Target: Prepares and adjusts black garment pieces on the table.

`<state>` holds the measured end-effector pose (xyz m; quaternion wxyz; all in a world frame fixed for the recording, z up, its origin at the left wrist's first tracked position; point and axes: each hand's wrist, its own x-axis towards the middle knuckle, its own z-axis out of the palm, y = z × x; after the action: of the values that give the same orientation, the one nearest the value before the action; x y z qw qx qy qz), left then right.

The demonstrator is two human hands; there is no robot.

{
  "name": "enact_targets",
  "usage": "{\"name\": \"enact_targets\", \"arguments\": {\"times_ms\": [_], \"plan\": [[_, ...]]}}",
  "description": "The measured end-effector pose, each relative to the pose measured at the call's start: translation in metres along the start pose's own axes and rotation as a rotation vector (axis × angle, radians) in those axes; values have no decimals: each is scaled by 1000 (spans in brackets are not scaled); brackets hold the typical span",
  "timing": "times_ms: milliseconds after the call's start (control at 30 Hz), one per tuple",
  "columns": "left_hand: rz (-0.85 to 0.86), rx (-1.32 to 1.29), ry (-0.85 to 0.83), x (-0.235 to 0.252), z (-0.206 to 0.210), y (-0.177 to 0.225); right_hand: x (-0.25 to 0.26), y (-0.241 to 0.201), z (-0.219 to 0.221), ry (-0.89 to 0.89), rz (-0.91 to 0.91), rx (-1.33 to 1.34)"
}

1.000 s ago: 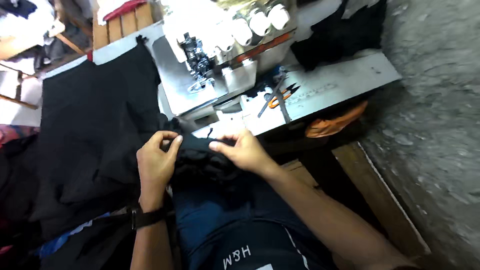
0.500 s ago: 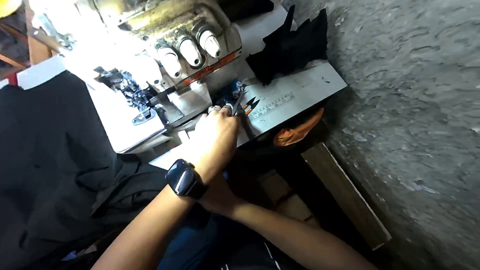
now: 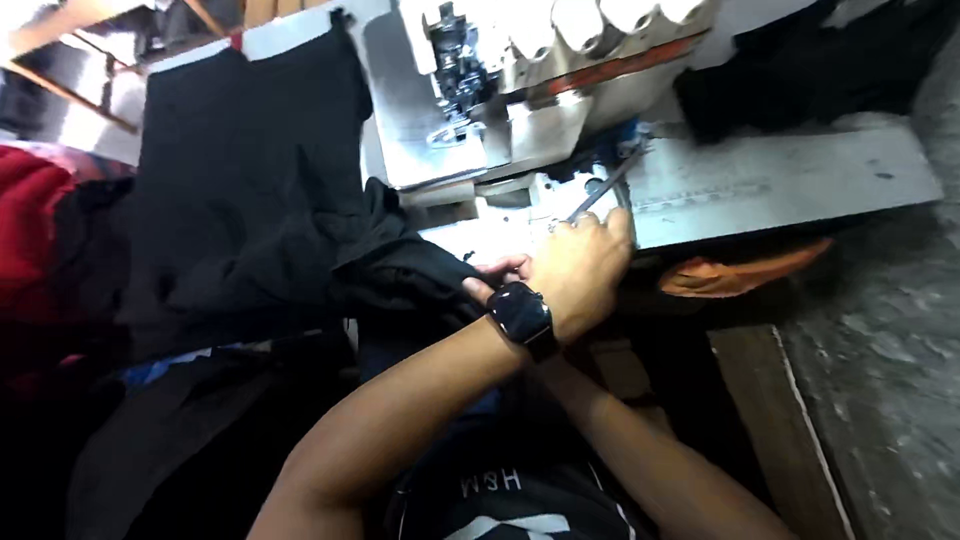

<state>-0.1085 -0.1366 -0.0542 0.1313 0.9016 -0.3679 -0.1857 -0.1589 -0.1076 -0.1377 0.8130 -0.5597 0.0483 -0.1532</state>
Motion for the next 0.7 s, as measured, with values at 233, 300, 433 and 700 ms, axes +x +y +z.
{"name": "enact_targets", "arguments": {"times_ms": [233, 300, 433, 700], "plan": [[214, -525, 210, -103, -79, -62, -11, -18, -2, 73, 27, -218], [147, -824, 316, -142, -87, -100, -6, -21, -3, -19, -42, -212], [34, -1131, 466, -193, -83, -139, -5, -30, 6, -30, -110, -319], [-72, -94, 649, -183, -73, -121, 0, -53, 30, 19, -236, -387]]}}
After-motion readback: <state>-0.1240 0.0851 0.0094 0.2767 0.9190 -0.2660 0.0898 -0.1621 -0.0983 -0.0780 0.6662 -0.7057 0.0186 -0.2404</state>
